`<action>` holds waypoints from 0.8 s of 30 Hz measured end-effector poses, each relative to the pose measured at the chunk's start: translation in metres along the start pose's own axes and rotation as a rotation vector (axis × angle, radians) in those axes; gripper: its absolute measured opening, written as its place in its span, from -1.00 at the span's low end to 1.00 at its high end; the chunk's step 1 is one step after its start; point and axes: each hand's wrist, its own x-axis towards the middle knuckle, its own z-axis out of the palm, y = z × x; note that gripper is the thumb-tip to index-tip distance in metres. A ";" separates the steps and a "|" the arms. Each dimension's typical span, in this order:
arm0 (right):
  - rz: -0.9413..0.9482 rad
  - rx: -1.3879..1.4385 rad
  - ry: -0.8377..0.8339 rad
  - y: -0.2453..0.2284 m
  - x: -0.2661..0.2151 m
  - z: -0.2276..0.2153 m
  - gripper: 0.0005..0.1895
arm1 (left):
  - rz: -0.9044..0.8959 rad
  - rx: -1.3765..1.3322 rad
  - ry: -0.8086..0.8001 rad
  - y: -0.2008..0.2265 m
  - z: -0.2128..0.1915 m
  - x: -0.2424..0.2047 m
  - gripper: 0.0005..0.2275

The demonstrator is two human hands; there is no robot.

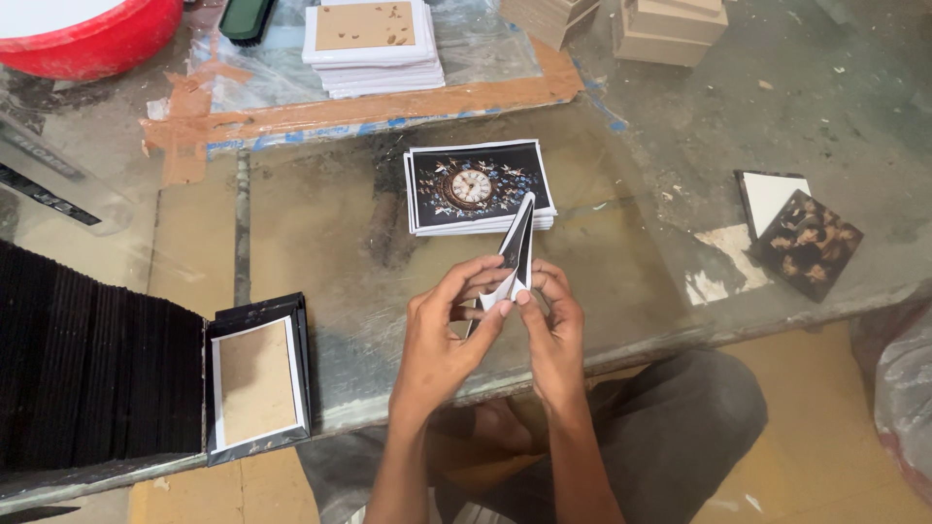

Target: The person assembles small books by placing a cover sheet over a cardboard insert, folding the edges, and pressing them flat. They repeat this process for multiple units, stacking the finished books on the table.

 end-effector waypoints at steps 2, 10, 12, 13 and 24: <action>0.007 -0.007 -0.001 -0.001 0.001 0.000 -0.82 | -0.004 0.043 0.005 0.000 0.000 -0.001 -0.61; 0.028 0.075 0.014 0.011 0.001 -0.011 -0.80 | 0.250 0.388 0.173 -0.009 0.007 -0.004 -0.70; 0.075 0.174 0.051 0.018 0.004 -0.019 -0.78 | 0.250 0.446 0.239 -0.011 0.004 -0.003 -0.69; 0.109 0.203 0.052 0.021 0.005 -0.023 -0.75 | 0.225 0.460 0.271 -0.012 0.001 -0.001 -0.67; 0.109 0.405 0.143 0.008 0.021 -0.036 -0.71 | 0.040 0.277 0.314 -0.027 -0.009 0.006 -0.46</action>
